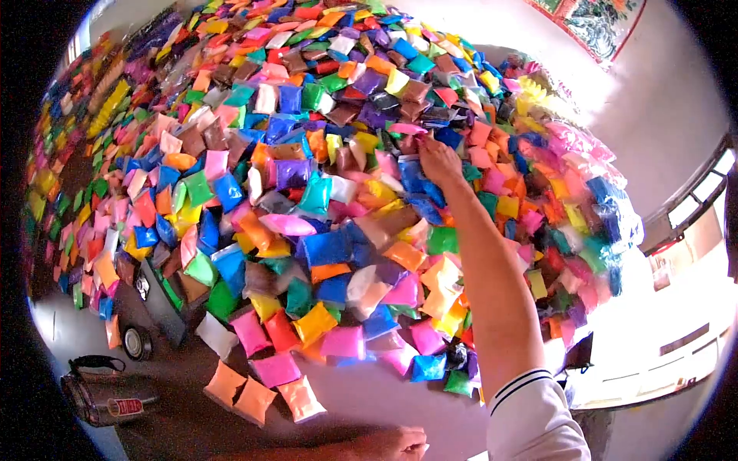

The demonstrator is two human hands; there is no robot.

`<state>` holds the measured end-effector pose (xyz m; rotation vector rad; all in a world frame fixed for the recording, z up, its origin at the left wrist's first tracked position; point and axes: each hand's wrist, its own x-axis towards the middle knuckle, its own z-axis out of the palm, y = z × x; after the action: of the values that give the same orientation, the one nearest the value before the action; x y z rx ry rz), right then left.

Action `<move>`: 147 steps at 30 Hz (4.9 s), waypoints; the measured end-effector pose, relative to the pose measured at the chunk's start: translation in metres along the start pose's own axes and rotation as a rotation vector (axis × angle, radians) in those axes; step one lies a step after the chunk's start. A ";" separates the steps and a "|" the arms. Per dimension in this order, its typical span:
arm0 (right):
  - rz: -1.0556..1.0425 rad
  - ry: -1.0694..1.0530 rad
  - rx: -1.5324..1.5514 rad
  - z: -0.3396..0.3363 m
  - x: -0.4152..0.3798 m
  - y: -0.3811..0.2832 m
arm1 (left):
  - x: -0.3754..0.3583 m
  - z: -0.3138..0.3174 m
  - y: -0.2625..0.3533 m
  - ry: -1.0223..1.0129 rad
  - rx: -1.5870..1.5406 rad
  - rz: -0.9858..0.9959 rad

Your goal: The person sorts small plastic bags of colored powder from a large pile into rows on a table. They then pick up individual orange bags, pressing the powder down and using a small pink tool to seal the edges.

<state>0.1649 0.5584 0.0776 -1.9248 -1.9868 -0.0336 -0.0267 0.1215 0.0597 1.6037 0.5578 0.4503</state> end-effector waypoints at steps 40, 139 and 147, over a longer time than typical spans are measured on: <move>-0.247 0.042 0.162 0.026 0.019 -0.049 | 0.005 0.024 -0.043 0.052 0.033 0.170; 0.268 -0.066 1.385 -0.103 -0.361 0.030 | -0.001 0.064 -0.037 0.542 0.146 0.018; 0.186 0.329 0.726 -0.083 -0.340 0.065 | 0.000 0.069 -0.037 0.593 0.191 0.029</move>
<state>0.2472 0.2141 0.0442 -1.4902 -1.3390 0.3480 0.0103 0.0689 0.0153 1.6553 1.0490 0.9298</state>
